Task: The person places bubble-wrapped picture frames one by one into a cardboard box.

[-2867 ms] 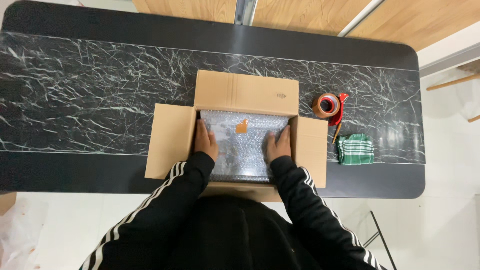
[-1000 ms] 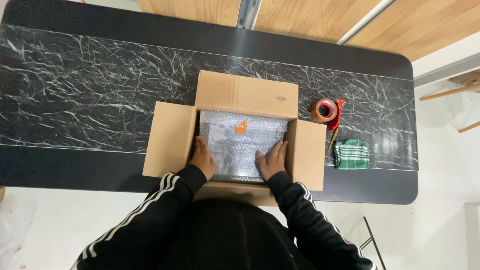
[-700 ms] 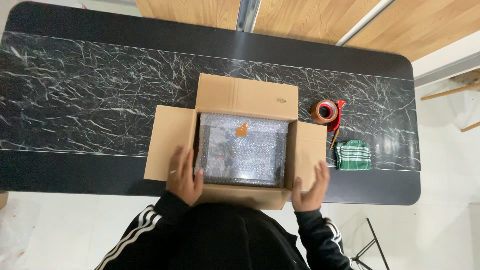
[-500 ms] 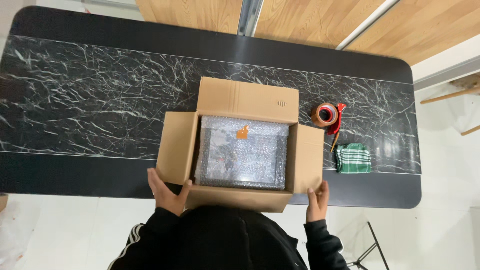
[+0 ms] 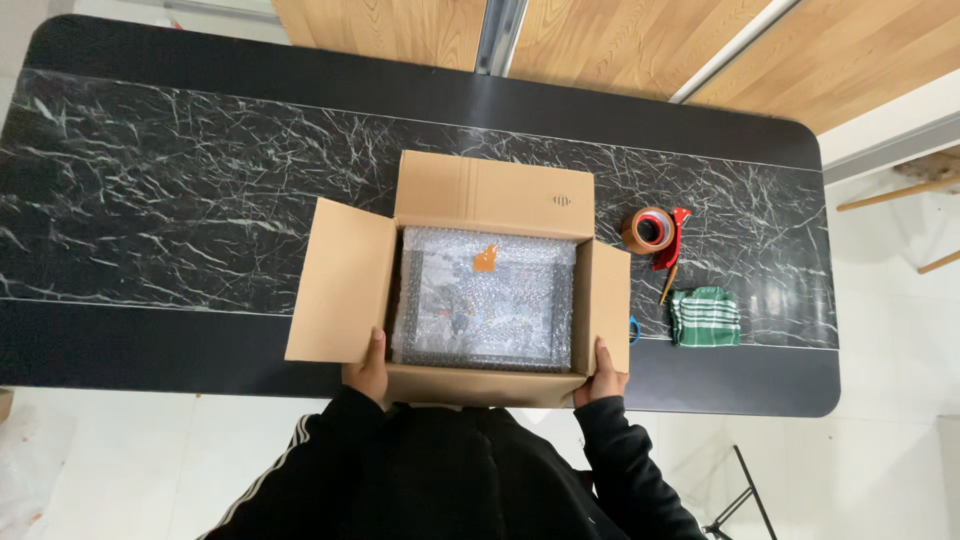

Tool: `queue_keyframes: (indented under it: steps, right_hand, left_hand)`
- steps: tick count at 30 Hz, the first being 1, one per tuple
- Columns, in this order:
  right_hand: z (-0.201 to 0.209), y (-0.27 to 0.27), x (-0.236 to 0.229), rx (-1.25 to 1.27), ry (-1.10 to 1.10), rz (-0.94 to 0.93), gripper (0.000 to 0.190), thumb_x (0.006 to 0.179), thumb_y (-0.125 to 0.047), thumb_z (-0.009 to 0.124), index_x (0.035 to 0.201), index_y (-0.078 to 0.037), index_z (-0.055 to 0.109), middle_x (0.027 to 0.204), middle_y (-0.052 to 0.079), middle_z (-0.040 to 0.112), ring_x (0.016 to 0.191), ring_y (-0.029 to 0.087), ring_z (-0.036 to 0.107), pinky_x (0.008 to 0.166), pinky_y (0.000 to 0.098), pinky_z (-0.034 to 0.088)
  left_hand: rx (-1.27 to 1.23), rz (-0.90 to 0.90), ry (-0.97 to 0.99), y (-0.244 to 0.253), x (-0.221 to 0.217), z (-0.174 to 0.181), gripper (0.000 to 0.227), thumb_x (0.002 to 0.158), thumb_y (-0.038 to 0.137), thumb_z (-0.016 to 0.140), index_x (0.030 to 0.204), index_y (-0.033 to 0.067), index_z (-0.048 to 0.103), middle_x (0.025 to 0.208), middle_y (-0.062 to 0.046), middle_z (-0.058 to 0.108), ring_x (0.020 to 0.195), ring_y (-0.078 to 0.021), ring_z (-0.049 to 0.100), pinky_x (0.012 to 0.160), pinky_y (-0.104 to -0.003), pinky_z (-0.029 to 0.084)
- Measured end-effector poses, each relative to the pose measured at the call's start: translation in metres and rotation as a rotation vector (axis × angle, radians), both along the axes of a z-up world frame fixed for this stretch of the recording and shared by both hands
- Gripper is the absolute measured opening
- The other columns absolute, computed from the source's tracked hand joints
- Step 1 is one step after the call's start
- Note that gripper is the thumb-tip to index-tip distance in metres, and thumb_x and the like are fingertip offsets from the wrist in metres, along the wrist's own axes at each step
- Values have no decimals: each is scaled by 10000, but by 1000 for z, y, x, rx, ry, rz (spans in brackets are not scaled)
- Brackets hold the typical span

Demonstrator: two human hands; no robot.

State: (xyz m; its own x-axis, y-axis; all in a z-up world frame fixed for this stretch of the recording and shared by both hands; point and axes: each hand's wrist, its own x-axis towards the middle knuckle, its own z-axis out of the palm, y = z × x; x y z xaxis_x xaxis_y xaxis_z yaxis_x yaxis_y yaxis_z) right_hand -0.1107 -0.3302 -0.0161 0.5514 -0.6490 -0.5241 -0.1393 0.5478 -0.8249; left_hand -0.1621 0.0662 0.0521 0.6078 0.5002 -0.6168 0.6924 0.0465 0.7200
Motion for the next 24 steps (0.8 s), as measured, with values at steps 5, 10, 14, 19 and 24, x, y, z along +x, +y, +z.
queue_keyframes:
  steps: [5,10,14,19,24]
  right_hand:
    - [-18,-12,-3,-7,-24,14,837,940,-80,888,1536,-179,309,1386,249,582,1188,432,618,1007,732,528]
    - [4,-10,-11,-183,-135,58,973,984,14,827,1581,-325,137,1525,191,494,1324,431,577,1062,734,533]
    - [31,-17,-35,-763,-278,278,1006,997,46,751,1652,-208,31,1575,241,421,1425,366,473,1068,695,521]
    - [36,4,-37,-993,-329,451,773,980,39,664,1645,-85,289,1380,254,676,1323,402,614,1056,579,533]
    - [24,4,-26,-1099,-139,598,418,1078,-183,618,1460,-20,662,1321,321,695,1296,534,590,1084,675,512]
  left_hand:
    - [73,18,-267,-6,10,9,774,1080,551,595,1591,-17,472,1635,-287,459,1518,-431,433,1310,-570,341]
    - [139,-53,-232,-10,3,17,796,1087,619,532,1569,-14,522,1617,-289,497,1504,-432,455,1325,-547,324]
    - [325,-234,-439,1,-10,-21,714,1143,484,412,1537,-106,487,1607,-371,447,1480,-512,431,1310,-620,311]
    - [609,-457,-687,13,-13,-45,597,1128,308,417,1608,-47,422,1643,-318,432,1479,-473,433,1268,-577,334]
    - [512,-479,-642,2,-25,-39,559,1130,245,364,1630,5,439,1611,-304,489,1437,-487,495,1231,-550,412]
